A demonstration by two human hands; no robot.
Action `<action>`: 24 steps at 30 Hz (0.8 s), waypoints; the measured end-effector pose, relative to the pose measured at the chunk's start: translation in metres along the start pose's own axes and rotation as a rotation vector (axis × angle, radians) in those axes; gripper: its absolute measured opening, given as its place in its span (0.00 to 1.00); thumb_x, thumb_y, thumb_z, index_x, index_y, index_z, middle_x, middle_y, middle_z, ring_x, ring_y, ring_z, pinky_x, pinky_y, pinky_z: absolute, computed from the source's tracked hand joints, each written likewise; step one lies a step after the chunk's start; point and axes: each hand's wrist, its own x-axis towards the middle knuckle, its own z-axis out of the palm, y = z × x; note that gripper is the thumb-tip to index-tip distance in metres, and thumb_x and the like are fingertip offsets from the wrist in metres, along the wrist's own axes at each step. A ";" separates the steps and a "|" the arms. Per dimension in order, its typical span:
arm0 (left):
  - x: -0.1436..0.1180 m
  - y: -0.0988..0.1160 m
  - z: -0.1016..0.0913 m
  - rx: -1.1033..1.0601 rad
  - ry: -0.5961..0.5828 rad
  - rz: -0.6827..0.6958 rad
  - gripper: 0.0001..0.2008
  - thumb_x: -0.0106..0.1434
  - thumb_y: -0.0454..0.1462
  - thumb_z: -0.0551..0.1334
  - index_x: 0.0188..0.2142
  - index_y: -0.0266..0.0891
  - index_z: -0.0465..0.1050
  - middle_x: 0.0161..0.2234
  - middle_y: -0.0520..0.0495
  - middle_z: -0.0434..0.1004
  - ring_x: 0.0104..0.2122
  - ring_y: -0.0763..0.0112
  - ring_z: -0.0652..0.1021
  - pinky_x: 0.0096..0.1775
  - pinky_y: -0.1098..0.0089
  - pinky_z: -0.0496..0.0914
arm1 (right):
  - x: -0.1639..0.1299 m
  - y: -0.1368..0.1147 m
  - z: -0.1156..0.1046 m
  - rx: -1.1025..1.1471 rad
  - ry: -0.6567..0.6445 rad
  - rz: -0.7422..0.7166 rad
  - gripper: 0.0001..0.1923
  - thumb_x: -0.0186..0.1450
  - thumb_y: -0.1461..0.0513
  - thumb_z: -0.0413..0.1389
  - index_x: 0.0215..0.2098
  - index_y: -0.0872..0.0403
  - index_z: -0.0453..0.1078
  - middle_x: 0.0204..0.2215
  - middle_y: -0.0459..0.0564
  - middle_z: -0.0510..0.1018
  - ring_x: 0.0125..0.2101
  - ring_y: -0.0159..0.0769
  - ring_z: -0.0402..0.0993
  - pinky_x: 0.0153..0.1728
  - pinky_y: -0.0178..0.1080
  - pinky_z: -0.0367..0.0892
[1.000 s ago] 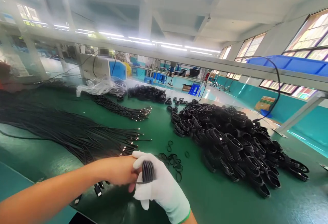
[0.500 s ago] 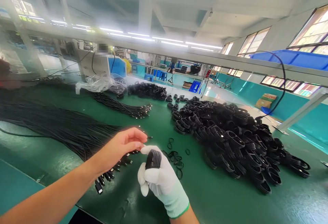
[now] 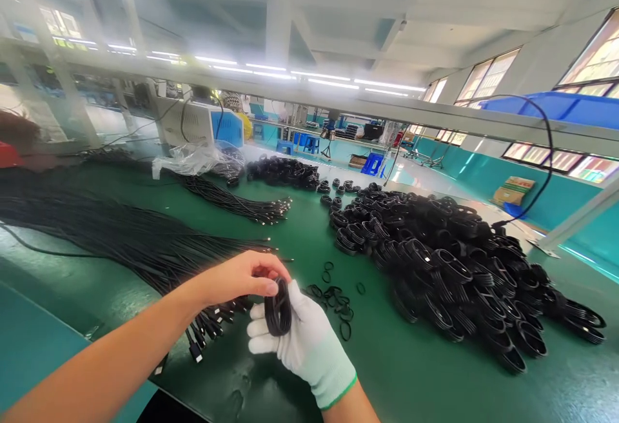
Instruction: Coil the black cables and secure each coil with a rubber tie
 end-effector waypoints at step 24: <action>-0.014 -0.030 0.054 0.477 0.601 0.270 0.17 0.60 0.27 0.49 0.38 0.39 0.75 0.33 0.47 0.74 0.34 0.72 0.75 0.38 0.72 0.70 | -0.006 0.002 0.007 -0.241 -0.081 -0.115 0.21 0.55 0.64 0.62 0.46 0.58 0.65 0.42 0.53 0.71 0.41 0.39 0.72 0.43 0.47 0.69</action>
